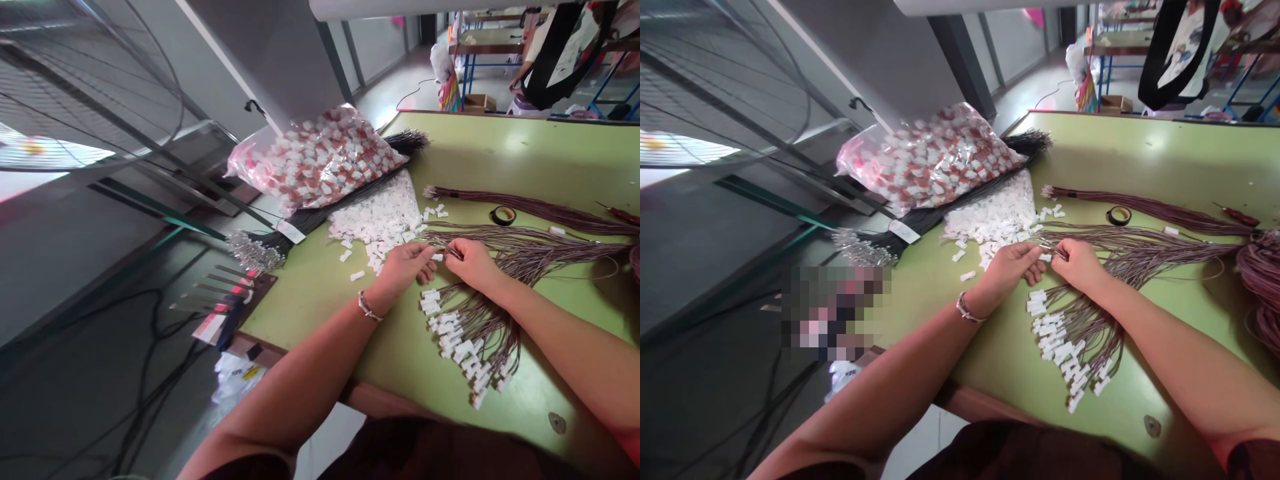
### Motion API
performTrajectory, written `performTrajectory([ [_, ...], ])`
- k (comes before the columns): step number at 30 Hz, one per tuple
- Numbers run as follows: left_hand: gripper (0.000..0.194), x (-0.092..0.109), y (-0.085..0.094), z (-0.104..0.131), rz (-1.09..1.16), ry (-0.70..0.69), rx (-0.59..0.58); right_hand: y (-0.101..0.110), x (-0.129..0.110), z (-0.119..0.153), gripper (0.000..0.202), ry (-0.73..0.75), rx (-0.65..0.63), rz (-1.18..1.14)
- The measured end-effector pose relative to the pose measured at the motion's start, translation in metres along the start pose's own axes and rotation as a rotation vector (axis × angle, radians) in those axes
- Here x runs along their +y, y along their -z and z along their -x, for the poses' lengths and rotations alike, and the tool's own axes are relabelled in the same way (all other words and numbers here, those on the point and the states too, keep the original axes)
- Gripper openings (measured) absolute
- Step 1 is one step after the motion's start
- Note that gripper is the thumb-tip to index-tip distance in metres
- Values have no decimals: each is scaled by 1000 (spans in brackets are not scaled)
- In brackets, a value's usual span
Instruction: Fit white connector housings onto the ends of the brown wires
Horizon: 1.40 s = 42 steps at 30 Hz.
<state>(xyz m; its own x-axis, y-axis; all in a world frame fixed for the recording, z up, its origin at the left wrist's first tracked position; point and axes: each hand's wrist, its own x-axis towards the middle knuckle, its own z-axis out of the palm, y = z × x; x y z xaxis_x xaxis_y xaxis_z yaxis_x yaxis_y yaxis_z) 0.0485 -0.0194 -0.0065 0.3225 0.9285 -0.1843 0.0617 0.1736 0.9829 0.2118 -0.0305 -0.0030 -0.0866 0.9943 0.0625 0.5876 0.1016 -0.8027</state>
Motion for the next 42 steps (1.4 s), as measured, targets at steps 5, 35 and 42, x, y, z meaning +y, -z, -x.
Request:
performTrajectory([
  [5, 9, -1, -1, -2, 16, -30, -2, -2, 2, 0, 11, 41, -14, 44],
  [35, 17, -8, -4, -4, 30, -101, 37, -3, -1, -1, 11, -32, -6, 51],
  [42, 7, -2, -3, -1, -165, -69, 7, -4, 2, 0, 8, 54, -19, 120],
])
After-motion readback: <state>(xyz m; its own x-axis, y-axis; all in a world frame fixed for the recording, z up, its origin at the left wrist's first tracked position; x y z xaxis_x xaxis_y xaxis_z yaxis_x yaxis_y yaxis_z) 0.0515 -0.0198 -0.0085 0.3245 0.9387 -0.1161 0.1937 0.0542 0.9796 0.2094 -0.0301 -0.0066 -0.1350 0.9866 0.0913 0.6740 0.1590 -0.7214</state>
